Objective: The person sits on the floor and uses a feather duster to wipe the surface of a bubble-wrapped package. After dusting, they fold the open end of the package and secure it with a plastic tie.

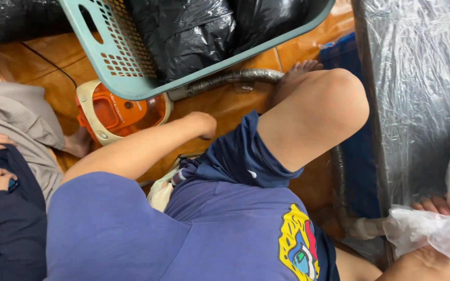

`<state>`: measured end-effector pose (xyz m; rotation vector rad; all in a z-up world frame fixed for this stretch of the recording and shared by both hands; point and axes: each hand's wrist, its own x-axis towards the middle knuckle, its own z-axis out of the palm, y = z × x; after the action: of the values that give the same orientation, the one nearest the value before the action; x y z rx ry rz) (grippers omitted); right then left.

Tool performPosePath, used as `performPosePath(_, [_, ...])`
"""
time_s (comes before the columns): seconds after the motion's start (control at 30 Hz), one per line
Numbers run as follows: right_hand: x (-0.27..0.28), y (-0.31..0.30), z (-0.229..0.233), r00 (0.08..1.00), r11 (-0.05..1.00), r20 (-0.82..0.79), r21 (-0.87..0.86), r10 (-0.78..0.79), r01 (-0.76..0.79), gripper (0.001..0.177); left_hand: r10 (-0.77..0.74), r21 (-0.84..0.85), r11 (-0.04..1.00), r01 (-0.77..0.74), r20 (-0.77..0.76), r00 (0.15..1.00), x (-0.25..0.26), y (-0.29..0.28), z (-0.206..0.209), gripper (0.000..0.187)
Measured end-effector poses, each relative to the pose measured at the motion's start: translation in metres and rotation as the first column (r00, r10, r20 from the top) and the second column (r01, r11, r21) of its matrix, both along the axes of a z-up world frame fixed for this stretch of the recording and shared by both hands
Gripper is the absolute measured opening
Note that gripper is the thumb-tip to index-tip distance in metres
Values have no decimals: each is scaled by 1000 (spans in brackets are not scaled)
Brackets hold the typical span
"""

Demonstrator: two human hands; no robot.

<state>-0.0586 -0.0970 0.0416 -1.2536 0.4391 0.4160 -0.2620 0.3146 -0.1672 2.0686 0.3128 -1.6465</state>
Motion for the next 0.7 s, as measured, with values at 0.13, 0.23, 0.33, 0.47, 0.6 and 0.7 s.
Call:
performPosePath(0.13, [12, -38, -30, 995, 988, -8, 118, 98, -96, 18, 270, 472, 794, -382, 289, 918, -116, 2, -72, 56])
performPosePath(0.23, [12, -56, -48, 992, 982, 25, 143, 122, -124, 9, 315, 490, 564, -664, 616, 722, -172, -1, -69, 63])
performPosePath(0.33, [12, -59, -49, 990, 979, 31, 150, 137, -141, 11, 313, 551, 412, -726, 662, 681, -200, -4, -51, 81])
performPosePath(0.47, [4, -31, -25, 995, 993, 17, 70, 97, -98, 12, 436, 664, 188, -724, 604, 667, -235, 16, -57, 105])
performPosePath(0.6, [13, -17, -21, 999, 993, -29, -114, -27, 24, 26, 629, 752, -27, -659, 525, 574, -272, 28, -81, 110])
performPosePath(0.7, [39, -59, -56, 995, 998, -76, 27, 64, -62, 29, 692, 431, -329, -840, 715, 96, -289, 35, -102, 91])
